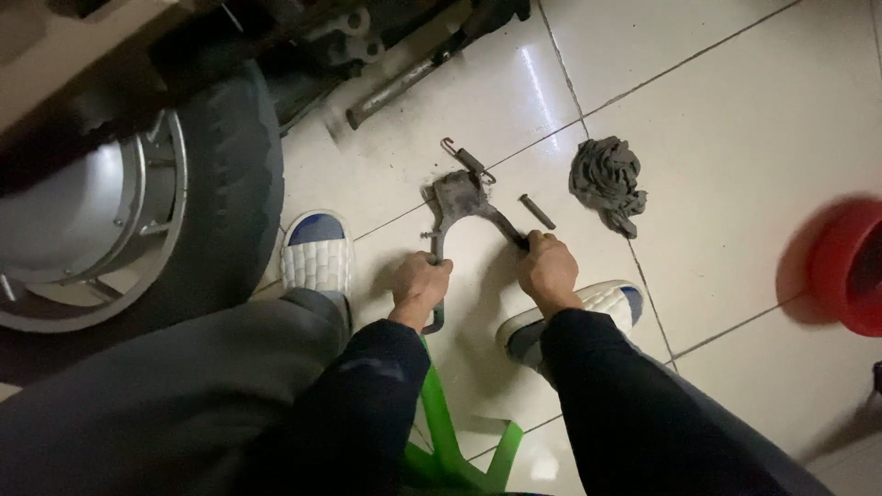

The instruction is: Removing a kickstand assembly and its tension spring from a scooter frame using hand tools.

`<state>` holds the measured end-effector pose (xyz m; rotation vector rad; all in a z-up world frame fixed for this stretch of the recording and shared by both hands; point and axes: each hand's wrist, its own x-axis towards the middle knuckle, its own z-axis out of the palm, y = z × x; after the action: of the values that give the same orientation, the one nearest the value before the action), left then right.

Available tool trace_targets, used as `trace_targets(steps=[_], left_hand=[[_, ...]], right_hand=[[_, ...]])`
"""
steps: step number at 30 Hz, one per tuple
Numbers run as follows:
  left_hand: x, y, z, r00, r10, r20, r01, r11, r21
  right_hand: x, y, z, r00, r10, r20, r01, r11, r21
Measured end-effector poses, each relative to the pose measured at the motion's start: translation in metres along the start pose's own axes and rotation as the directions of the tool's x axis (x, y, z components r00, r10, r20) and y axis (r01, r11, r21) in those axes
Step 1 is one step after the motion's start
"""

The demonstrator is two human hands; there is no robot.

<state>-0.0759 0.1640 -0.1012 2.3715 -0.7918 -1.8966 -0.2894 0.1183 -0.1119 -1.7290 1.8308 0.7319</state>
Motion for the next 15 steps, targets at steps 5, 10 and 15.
trace_targets(steps=[5,10,15], left_hand=[[0.004,-0.003,-0.001,1.0,0.026,0.013,-0.026,1.0,0.002],[0.024,-0.01,0.007,0.999,-0.001,-0.036,0.002,0.999,0.034],[-0.006,0.019,-0.024,0.984,0.013,-0.18,-0.03,0.996,-0.088]], right_hand=[[-0.001,0.01,0.005,0.998,-0.052,-0.018,0.051,0.995,-0.08],[-0.038,-0.017,-0.07,0.986,-0.02,0.164,-0.037,0.942,0.334],[-0.039,-0.023,-0.092,0.978,-0.01,0.21,-0.088,0.889,0.45]])
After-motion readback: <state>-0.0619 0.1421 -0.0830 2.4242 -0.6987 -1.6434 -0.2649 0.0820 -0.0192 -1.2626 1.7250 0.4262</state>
